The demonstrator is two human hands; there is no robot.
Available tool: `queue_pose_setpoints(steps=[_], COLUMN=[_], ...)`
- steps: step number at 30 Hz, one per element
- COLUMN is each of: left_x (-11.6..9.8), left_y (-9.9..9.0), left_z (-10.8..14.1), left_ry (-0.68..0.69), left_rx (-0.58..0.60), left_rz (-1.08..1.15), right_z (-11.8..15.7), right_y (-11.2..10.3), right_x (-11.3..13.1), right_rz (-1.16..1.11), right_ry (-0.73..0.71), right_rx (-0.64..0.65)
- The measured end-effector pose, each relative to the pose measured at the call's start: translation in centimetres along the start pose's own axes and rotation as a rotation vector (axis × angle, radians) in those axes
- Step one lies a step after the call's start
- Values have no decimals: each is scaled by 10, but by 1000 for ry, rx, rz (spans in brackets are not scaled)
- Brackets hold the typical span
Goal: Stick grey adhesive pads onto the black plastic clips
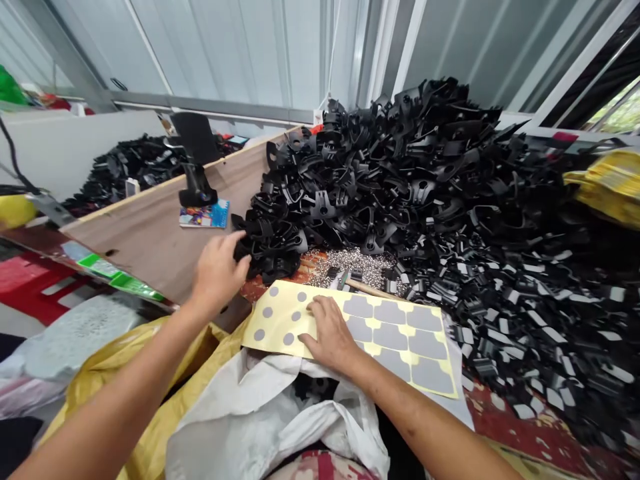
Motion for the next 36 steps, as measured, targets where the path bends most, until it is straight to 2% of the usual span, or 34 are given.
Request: queue_pose_setpoints(steps=[3,6,7,9,12,14,17,19,22,25,27,29,31,32,34,36], left_x=[18,11,3,-17,-48,-62,-79,-87,-86,-73,-63,-57,-65,-72,-92,-110], left_y=[15,41,50,68,93,106,115,114,106,93,85,81,79,79,82,90], left_z=[-49,-58,-56,-49,-44,-46,-52,-54,-59,-67,-71,-68,-56,-46,-21,9], left_ry=[-154,-197,-164,-11,269,372,481,509,394,199,25,-186,-321,-372,-467,-632], left_rx=[-5,-21,-43,-50,87,177,239,220,93,-76,-188,-239,-189,-125,75,335], left_rz=[-33,-8,0,26,113,179,287,379,485,581,732,995,1215,1299,1403,1524], right_z=[1,4,4,3,2,2,5,12,33,62,79,91,95,94,86,73], right_y=[2,4,5,7,7,2,-20,-43,-76,-96,-102,-104,-108,-111,-117,-123], right_x=[-1,-4,-5,-6,-4,0,2,-6,-37,-73,-86,-88,-83,-78,-65,-51], right_rz=[-26,-8,-4,0,8,0,-44,-89,-120,-56,-30,-28,-23,-15,9,46], right_ry=[-15,-44,-48,-47,-57,-85,-133,-111,64,236,262,261,265,268,255,201], right_rx=[-30,-22,-19,-14,7,20,-20,-69,-130,-172,-193,-238,-308,-343,-387,-399])
Point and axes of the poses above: each hand's wrist, its own z-axis away from the middle knuckle, its own y-axis out of the palm, x = y × z, the point moved 4 cm from there along -z, towards the middle knuckle, and after that the axes turned 15 degrees about z, right-handed, at the moved point
